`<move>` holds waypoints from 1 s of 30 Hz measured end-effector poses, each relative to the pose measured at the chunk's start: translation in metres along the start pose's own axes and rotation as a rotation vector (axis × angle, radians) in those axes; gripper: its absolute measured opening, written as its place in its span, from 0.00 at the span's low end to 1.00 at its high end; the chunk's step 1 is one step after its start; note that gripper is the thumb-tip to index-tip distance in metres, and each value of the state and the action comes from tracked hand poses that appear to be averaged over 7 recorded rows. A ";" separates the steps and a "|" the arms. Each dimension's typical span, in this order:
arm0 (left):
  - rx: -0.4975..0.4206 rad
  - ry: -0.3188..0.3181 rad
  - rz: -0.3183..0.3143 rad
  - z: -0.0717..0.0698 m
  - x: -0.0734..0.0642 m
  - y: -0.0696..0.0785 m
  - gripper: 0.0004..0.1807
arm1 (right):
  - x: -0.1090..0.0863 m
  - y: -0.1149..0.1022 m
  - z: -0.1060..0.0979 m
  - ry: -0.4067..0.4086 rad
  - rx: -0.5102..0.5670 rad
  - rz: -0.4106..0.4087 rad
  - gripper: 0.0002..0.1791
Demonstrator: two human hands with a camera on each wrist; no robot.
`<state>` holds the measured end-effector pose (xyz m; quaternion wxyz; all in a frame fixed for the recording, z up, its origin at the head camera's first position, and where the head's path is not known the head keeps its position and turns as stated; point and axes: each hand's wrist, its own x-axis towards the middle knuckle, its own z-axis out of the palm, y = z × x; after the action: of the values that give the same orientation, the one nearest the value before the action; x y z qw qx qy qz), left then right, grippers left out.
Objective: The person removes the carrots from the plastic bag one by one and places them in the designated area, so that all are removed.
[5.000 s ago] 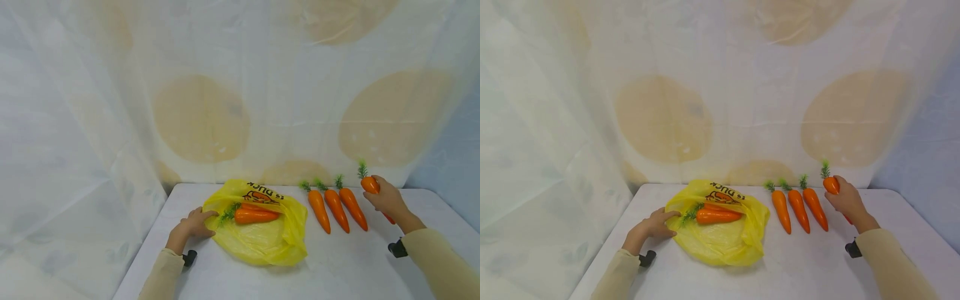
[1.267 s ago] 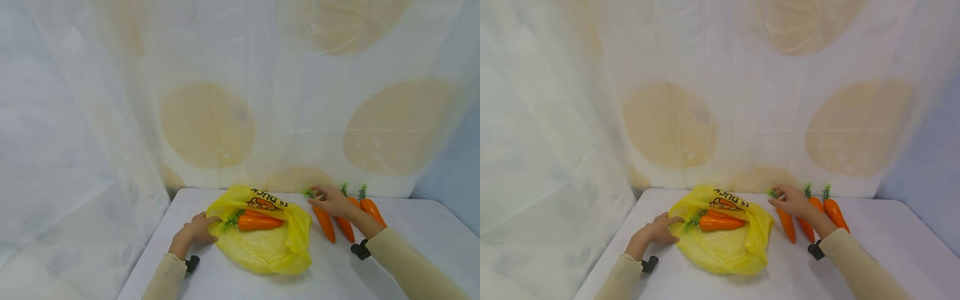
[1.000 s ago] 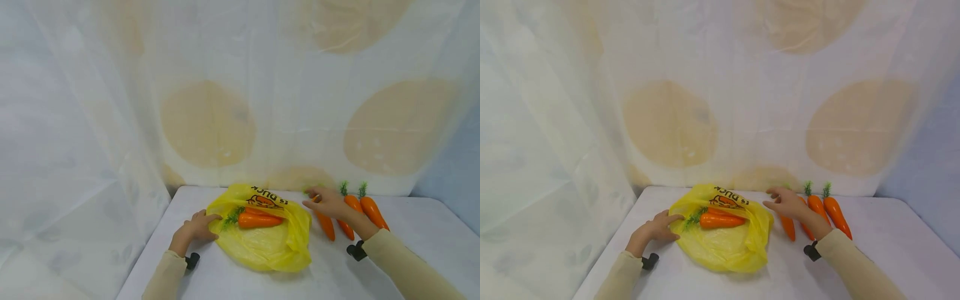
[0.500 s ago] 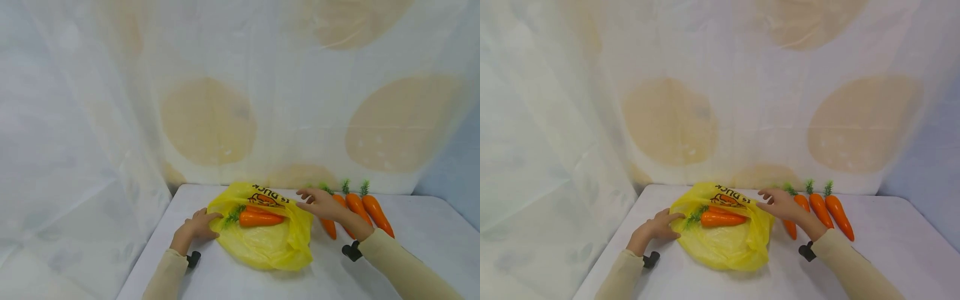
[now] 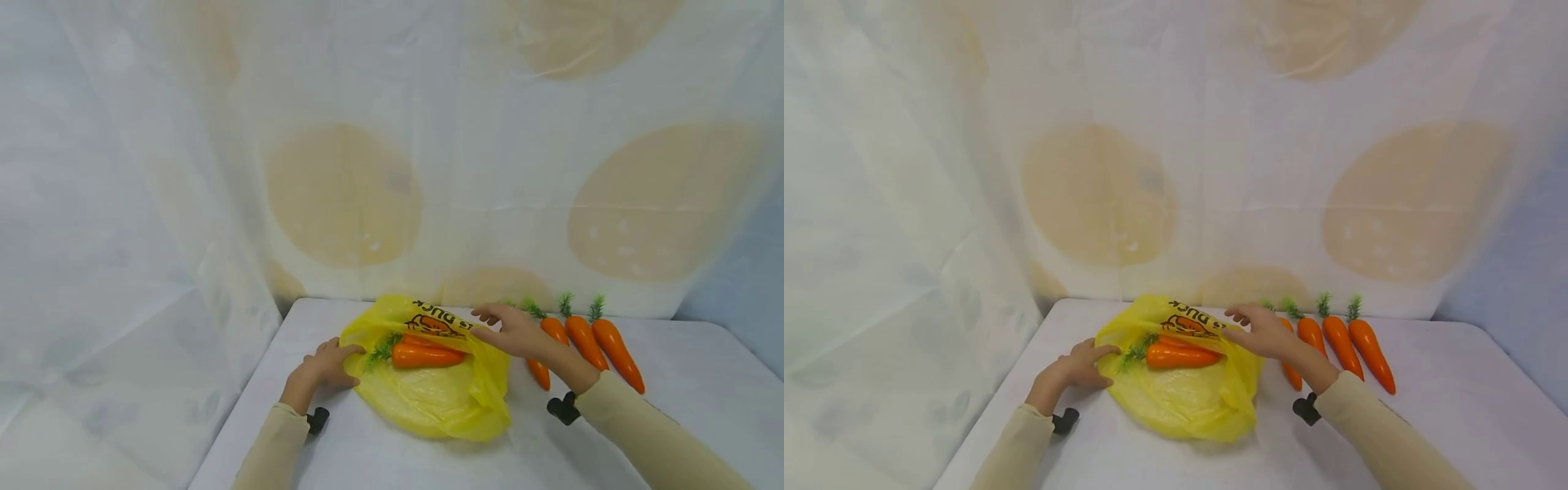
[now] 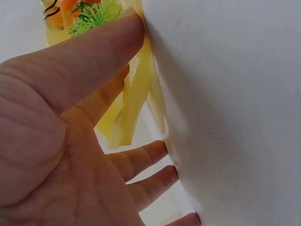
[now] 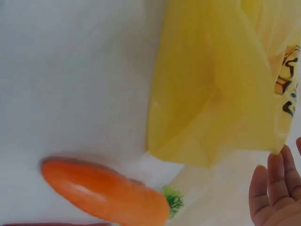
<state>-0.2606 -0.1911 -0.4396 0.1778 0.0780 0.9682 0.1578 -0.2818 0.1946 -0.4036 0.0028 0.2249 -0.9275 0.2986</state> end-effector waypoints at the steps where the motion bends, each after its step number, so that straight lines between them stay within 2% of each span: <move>1: -0.002 -0.001 -0.002 0.001 0.000 0.000 0.32 | 0.000 -0.002 0.000 0.003 0.012 -0.015 0.23; 6: -0.015 -0.001 -0.008 0.003 0.002 -0.002 0.32 | 0.006 -0.014 0.004 -0.005 0.104 -0.102 0.22; 12: -0.014 0.005 0.009 0.005 0.004 -0.005 0.32 | 0.015 -0.036 0.021 -0.007 0.139 -0.170 0.22; 18: -0.041 -0.001 -0.008 0.008 -0.003 -0.008 0.32 | 0.021 -0.061 0.041 -0.156 0.229 -0.255 0.25; 22: -0.047 0.013 0.006 0.010 -0.004 -0.010 0.32 | 0.023 -0.069 0.052 -0.209 0.251 -0.228 0.24; 30: -0.026 0.013 0.012 0.006 -0.002 -0.008 0.32 | 0.021 -0.067 0.067 -0.221 0.113 -0.198 0.27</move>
<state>-0.2570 -0.1971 -0.4473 0.1716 0.0805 0.9667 0.1720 -0.2643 0.1004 -0.4188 -0.0826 0.3465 -0.8771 0.3222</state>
